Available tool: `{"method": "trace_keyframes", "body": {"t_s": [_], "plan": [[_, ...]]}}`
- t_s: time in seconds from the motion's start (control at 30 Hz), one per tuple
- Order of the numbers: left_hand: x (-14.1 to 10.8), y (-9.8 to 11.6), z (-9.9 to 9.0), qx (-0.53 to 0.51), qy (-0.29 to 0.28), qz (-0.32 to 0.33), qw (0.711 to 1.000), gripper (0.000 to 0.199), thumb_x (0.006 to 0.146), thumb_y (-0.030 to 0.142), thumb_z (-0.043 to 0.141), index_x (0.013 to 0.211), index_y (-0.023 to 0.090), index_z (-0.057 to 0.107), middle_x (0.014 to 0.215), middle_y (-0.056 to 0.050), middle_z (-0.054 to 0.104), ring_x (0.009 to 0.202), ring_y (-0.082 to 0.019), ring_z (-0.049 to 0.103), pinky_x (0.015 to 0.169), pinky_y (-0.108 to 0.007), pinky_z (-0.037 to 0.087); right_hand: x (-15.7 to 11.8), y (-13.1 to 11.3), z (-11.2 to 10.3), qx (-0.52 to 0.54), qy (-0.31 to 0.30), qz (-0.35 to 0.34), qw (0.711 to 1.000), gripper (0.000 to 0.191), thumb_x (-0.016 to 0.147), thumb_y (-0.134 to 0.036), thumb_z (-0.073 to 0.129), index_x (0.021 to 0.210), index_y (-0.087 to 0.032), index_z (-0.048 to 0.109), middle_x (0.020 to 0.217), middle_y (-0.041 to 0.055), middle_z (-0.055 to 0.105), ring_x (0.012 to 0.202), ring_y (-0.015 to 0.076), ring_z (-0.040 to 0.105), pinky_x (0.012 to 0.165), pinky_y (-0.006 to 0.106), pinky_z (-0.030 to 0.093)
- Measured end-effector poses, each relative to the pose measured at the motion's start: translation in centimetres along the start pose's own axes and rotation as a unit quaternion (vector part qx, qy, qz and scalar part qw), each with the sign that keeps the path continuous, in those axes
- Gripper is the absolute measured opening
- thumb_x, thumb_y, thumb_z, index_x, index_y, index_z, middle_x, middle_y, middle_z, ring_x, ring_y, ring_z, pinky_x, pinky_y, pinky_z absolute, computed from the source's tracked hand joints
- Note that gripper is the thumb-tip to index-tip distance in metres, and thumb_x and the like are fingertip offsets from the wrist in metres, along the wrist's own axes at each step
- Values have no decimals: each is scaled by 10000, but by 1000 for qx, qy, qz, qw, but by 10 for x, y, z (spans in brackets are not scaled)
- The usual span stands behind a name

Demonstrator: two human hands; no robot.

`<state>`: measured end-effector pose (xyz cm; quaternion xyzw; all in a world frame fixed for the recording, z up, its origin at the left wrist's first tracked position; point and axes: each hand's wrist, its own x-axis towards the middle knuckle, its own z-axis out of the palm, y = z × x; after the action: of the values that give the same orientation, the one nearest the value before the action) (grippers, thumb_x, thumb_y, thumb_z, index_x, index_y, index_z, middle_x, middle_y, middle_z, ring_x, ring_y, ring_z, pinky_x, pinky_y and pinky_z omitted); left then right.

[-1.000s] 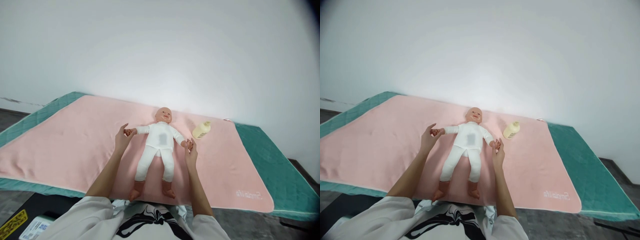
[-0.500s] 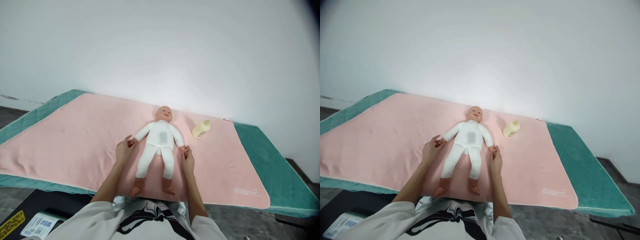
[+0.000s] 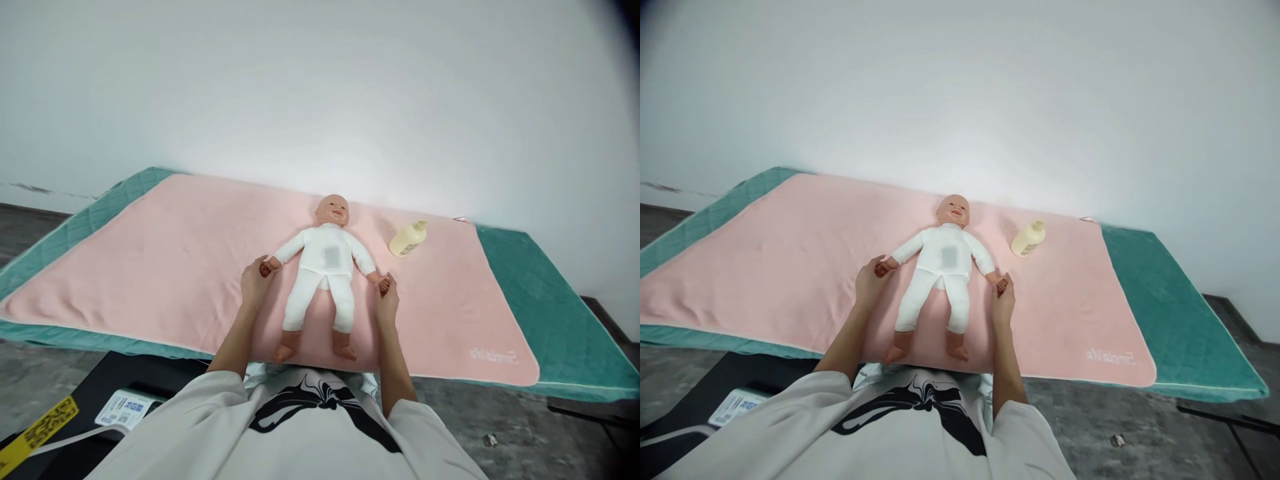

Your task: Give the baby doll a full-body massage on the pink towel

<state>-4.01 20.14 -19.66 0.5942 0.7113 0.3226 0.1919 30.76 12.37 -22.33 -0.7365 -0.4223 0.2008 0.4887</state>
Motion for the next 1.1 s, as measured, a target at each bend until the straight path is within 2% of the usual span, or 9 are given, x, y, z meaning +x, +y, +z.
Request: {"method": "trace_keyframes", "body": {"t_s": [0.37,0.47,0.6,0.7,0.8,0.87,0.93,1.03,1.1], "plan": [[10,-12,2,5,34,-21,999,505,773,286,624,1264,171,598,1130,-118,690,1053,-289,622,944,-419,482,11,7,-10,35,39,23,998,701,818,-390,566,1425,-92,384,1225,175,623,1083,249,620,971,424,490],[8,-10,4,29,52,10,998,507,776,241,618,1274,154,585,1190,-139,653,1123,-313,575,981,-448,458,8,7,-15,25,45,12,999,707,831,-399,549,1431,-77,358,1311,202,553,1180,272,570,1003,439,471],[-9,-4,3,36,105,93,989,448,807,240,606,1245,145,595,1294,-165,579,1243,-331,484,1068,-483,390,-8,11,-27,-72,89,-31,993,676,803,-424,577,1378,-99,430,1429,225,417,1358,353,372,1114,548,328],[-31,-2,-1,-9,86,132,987,399,834,247,571,1224,167,602,1277,-142,590,1230,-310,502,1068,-477,400,-26,15,-38,-57,87,-27,994,645,811,-435,573,1362,-124,444,1403,208,445,1326,334,414,1108,537,347],[-51,0,-6,-105,56,31,992,381,847,323,567,1198,179,586,1174,-125,635,1053,-274,609,925,-454,504,-40,13,-40,63,70,65,993,613,807,-451,601,1336,-176,455,1334,152,529,1188,275,556,1025,494,458],[-61,3,-9,-182,37,-48,981,354,860,379,553,1156,186,578,1142,-107,646,949,-232,641,826,-401,542,-43,7,-36,196,57,139,969,565,779,-416,653,1270,-186,494,1255,108,603,1130,228,608,1033,449,471],[-71,8,-11,-222,11,-73,972,342,866,419,543,1119,190,570,1163,-97,636,941,-210,642,803,-369,546,-39,-1,-30,335,36,210,918,461,755,-336,690,1163,-177,547,1174,79,658,1112,187,634,1060,383,466],[-90,15,-14,-174,-55,-23,983,467,838,484,579,1191,181,536,1222,-117,598,1005,-236,621,835,-398,536,-23,-14,-23,456,-3,315,832,197,796,-216,616,982,-154,595,1066,81,697,1035,148,676,1011,300,514],[-108,15,-15,-87,-101,48,990,647,776,534,645,1283,161,495,1264,-151,562,1107,-297,574,901,-461,506,-12,-19,-21,484,-10,365,795,106,835,-169,545,926,-151,594,1035,87,698,990,132,690,967,270,544]]}}
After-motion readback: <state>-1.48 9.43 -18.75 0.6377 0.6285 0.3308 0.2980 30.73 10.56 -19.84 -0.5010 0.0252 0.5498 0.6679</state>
